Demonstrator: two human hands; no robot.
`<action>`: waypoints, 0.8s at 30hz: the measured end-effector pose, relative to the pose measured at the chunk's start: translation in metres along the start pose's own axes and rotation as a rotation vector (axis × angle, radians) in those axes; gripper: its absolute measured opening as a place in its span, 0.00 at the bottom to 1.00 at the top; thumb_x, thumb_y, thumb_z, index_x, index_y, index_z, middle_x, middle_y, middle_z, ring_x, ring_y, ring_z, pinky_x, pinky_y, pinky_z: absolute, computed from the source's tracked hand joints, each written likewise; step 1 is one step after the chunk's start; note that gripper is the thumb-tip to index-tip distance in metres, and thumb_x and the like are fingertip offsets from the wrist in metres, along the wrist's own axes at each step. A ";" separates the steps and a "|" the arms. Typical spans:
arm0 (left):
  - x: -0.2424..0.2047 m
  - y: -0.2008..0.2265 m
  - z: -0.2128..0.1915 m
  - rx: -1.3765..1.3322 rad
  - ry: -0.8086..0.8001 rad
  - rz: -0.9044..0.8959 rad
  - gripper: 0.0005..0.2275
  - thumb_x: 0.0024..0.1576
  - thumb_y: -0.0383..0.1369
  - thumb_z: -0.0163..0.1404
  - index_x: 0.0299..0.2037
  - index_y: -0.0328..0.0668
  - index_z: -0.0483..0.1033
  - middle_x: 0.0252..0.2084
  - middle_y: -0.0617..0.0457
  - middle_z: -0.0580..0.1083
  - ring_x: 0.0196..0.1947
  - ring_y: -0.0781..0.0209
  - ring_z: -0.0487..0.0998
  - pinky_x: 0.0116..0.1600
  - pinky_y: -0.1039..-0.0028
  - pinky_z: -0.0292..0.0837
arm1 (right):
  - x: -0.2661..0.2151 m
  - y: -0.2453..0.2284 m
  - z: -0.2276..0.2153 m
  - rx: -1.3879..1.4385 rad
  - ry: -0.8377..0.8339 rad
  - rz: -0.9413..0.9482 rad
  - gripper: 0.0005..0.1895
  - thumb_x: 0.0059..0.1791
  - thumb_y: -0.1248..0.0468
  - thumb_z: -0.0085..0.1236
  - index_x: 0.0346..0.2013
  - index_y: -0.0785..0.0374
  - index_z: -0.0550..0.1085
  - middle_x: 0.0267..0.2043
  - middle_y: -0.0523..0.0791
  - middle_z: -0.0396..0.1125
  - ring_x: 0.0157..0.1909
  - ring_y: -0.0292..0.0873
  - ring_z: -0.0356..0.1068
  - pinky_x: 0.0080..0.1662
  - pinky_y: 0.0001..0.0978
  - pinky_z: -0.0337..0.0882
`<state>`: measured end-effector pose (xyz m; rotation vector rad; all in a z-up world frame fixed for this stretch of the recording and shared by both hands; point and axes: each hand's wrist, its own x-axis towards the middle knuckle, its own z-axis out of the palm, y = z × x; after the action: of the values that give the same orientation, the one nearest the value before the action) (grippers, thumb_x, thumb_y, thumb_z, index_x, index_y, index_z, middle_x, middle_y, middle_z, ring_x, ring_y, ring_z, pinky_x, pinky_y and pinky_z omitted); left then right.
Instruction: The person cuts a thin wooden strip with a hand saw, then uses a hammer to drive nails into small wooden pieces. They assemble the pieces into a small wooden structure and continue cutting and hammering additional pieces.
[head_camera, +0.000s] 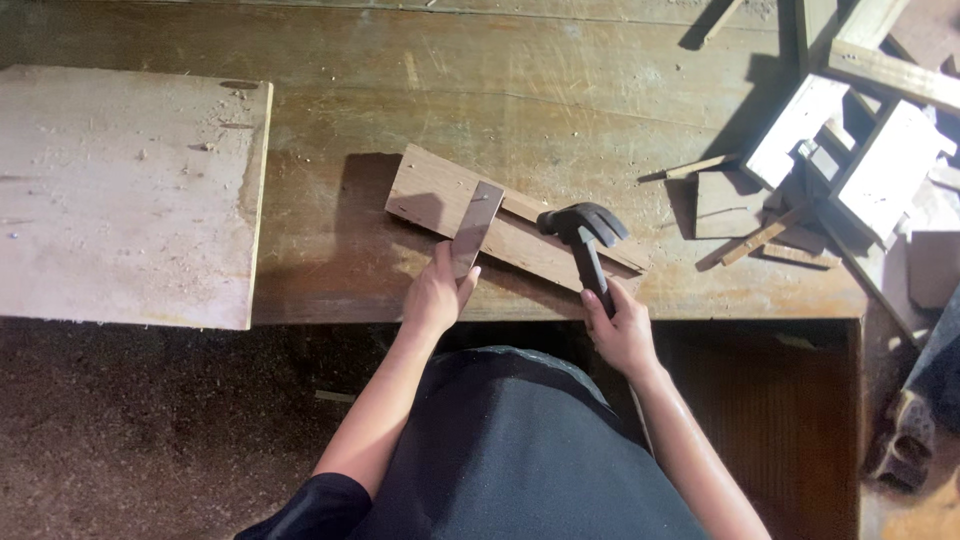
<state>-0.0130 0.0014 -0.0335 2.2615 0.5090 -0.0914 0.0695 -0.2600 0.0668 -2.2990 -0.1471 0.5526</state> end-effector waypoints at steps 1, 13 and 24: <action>0.001 0.002 0.002 -0.013 -0.029 -0.026 0.25 0.64 0.45 0.48 0.61 0.30 0.61 0.39 0.36 0.78 0.33 0.43 0.84 0.37 0.59 0.82 | -0.004 0.000 0.001 0.062 0.003 0.027 0.16 0.55 0.56 0.55 0.49 0.66 0.74 0.19 0.43 0.65 0.18 0.34 0.63 0.24 0.30 0.65; 0.017 0.038 -0.028 0.100 -0.261 -0.270 0.31 0.65 0.45 0.44 0.70 0.27 0.52 0.42 0.37 0.78 0.41 0.45 0.83 0.45 0.59 0.80 | -0.020 0.008 -0.004 0.148 0.023 0.078 0.16 0.55 0.57 0.54 0.51 0.65 0.73 0.19 0.40 0.64 0.19 0.32 0.62 0.23 0.27 0.64; 0.014 0.029 -0.010 0.103 -0.193 -0.259 0.31 0.63 0.44 0.45 0.66 0.24 0.52 0.48 0.30 0.76 0.48 0.38 0.80 0.51 0.56 0.77 | -0.010 0.012 0.001 -0.106 -0.016 -0.126 0.14 0.54 0.56 0.55 0.43 0.66 0.74 0.19 0.45 0.68 0.19 0.38 0.67 0.28 0.33 0.68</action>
<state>0.0100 -0.0042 -0.0093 2.2452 0.7038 -0.4715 0.0587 -0.2706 0.0611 -2.3682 -0.3341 0.5085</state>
